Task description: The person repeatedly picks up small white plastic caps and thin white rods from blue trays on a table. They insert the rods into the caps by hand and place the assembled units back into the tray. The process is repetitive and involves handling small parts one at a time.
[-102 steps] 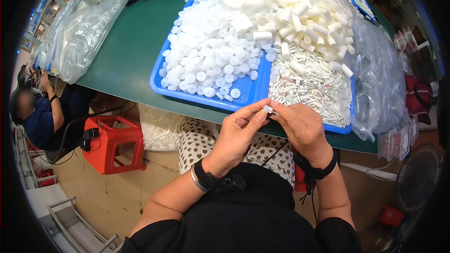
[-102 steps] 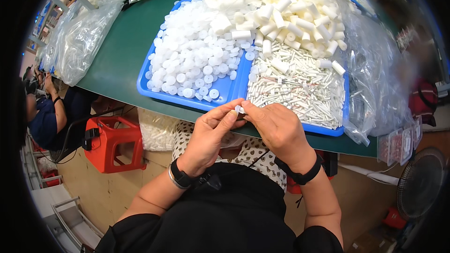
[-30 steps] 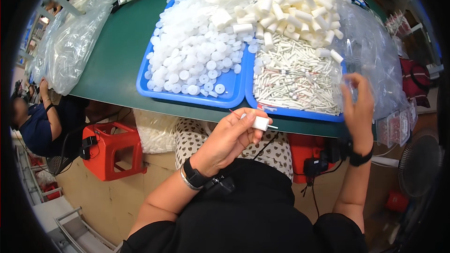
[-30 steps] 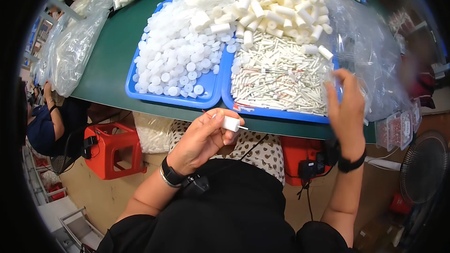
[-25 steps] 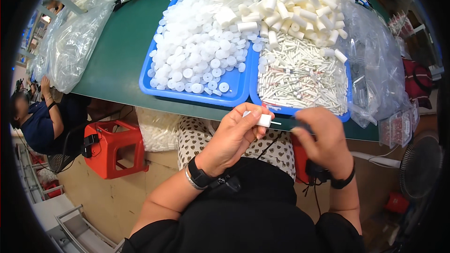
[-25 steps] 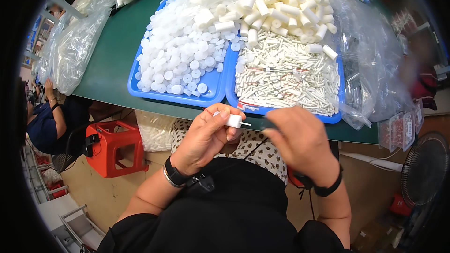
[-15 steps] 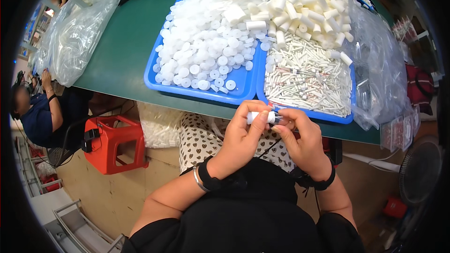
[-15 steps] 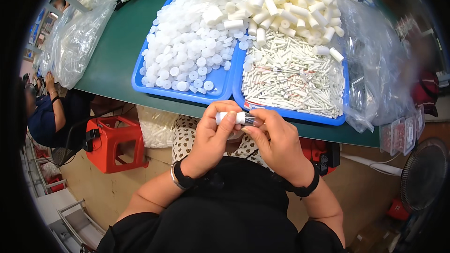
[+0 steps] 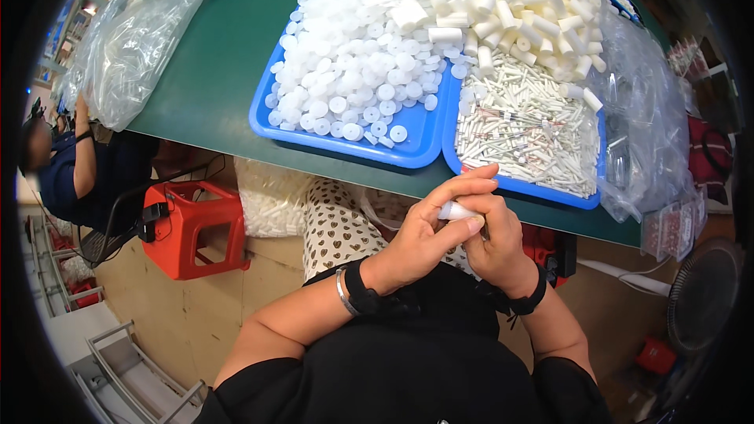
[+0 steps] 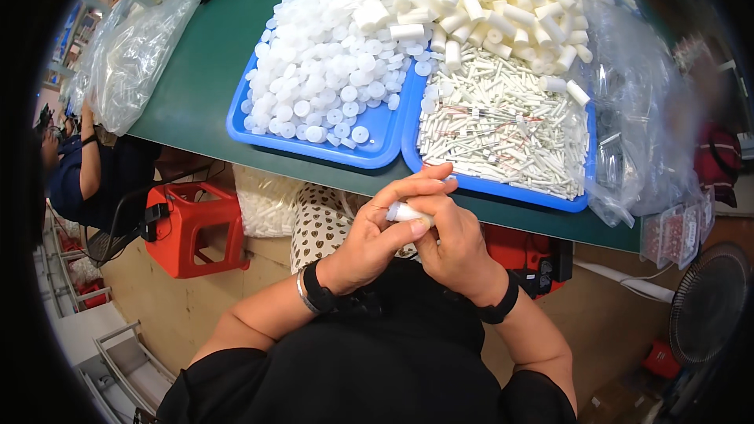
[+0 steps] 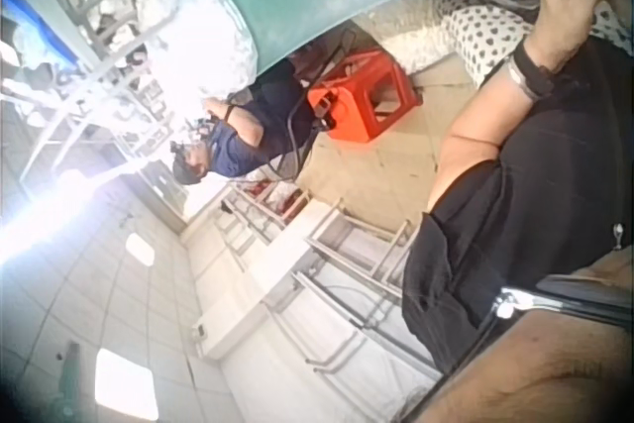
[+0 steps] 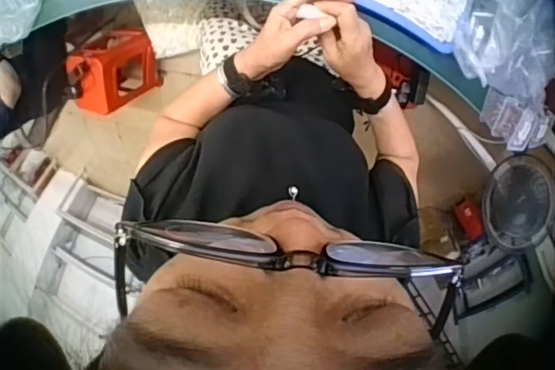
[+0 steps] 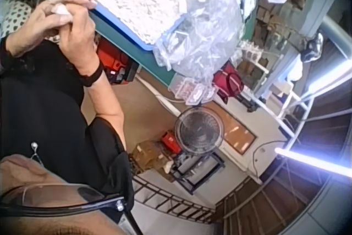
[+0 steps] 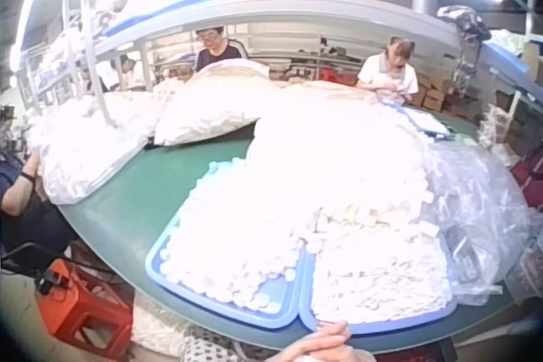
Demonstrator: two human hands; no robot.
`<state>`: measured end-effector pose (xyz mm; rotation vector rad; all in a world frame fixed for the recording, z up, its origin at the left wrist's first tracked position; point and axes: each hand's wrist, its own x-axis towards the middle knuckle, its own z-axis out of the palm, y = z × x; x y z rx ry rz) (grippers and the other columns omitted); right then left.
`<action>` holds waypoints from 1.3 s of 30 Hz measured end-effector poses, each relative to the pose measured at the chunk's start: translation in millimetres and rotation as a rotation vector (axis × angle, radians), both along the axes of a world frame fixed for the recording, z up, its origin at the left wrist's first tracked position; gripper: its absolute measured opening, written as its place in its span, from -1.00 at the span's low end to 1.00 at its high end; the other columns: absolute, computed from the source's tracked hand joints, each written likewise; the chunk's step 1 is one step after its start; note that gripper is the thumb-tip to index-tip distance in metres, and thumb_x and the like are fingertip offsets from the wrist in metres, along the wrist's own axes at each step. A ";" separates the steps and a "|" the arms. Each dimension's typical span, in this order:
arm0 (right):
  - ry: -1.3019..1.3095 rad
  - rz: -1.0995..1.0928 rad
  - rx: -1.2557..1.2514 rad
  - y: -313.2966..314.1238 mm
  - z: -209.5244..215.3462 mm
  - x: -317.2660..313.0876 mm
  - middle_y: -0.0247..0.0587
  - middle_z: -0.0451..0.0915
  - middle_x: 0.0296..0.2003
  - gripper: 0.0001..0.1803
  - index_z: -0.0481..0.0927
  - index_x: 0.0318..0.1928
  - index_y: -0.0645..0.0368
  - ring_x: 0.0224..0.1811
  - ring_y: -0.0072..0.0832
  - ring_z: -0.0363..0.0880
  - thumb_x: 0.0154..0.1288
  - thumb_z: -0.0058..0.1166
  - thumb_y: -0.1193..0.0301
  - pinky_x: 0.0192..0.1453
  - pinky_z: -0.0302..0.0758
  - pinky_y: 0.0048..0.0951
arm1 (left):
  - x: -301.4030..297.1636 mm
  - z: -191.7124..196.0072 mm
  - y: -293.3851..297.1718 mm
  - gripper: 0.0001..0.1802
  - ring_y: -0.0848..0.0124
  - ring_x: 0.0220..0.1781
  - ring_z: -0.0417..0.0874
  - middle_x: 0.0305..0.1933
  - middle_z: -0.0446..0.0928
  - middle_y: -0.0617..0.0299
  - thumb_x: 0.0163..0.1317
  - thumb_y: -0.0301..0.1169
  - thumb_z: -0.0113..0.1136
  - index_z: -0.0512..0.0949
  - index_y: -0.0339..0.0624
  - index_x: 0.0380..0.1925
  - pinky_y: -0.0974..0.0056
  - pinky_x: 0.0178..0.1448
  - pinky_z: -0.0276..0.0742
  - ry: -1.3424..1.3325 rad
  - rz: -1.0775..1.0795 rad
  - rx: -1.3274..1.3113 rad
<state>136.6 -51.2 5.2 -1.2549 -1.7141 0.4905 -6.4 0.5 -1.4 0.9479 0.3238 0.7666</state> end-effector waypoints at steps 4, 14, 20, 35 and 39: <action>-0.114 0.037 0.051 -0.4 -3.0 7.8 -0.02 0.60 -0.31 -0.71 0.45 -0.08 0.23 -0.34 -0.04 0.64 0.19 0.18 0.64 -0.32 0.55 -0.19 | 1.0 -6.5 -3.4 -0.53 0.14 0.55 0.19 0.54 0.12 -0.01 0.32 -0.57 0.05 0.41 -0.25 0.25 0.05 0.55 0.15 -0.080 -0.050 -0.106; -0.192 0.039 0.125 -3.2 -18.4 10.1 -0.02 0.59 -0.27 -0.66 0.42 -0.01 0.23 -0.34 -0.02 0.63 0.21 0.17 0.59 -0.32 0.56 -0.15 | 1.4 -10.8 -4.9 -0.45 0.20 0.55 0.18 0.57 0.07 0.03 0.32 -0.54 0.06 0.33 -0.23 0.34 0.09 0.55 0.15 -0.074 -0.131 -0.222; -0.152 0.014 -0.070 0.7 -1.4 0.5 -0.01 0.57 -0.23 -0.64 0.42 -0.01 0.25 -0.32 -0.03 0.62 0.22 0.23 0.53 -0.32 0.55 -0.18 | -6.3 -2.9 2.9 -0.36 0.26 0.55 0.17 0.55 0.11 0.04 0.46 -0.31 -0.14 0.07 -0.27 0.48 0.13 0.57 0.08 -0.117 -0.175 -0.456; -0.446 -0.055 0.125 10.1 16.1 0.2 -0.07 0.57 -0.38 -0.74 0.54 -0.12 0.29 -0.40 -0.17 0.61 0.19 0.22 0.49 -0.37 0.50 -0.25 | -2.2 -1.4 -1.5 -0.44 0.30 0.53 0.19 0.57 0.07 0.17 0.54 -0.15 -0.22 0.13 -0.02 0.46 0.10 0.55 0.17 -0.310 -0.173 -0.697; -0.410 -0.103 0.074 8.2 12.3 -6.9 -0.05 0.55 -0.37 -0.74 0.51 -0.10 0.31 -0.40 -0.15 0.60 0.22 0.20 0.50 -0.35 0.52 -0.21 | 4.1 -5.6 -6.7 -0.42 0.22 0.54 0.18 0.57 0.05 0.15 0.55 -0.03 -0.24 0.10 0.04 0.47 0.07 0.55 0.18 -0.338 -0.123 -0.644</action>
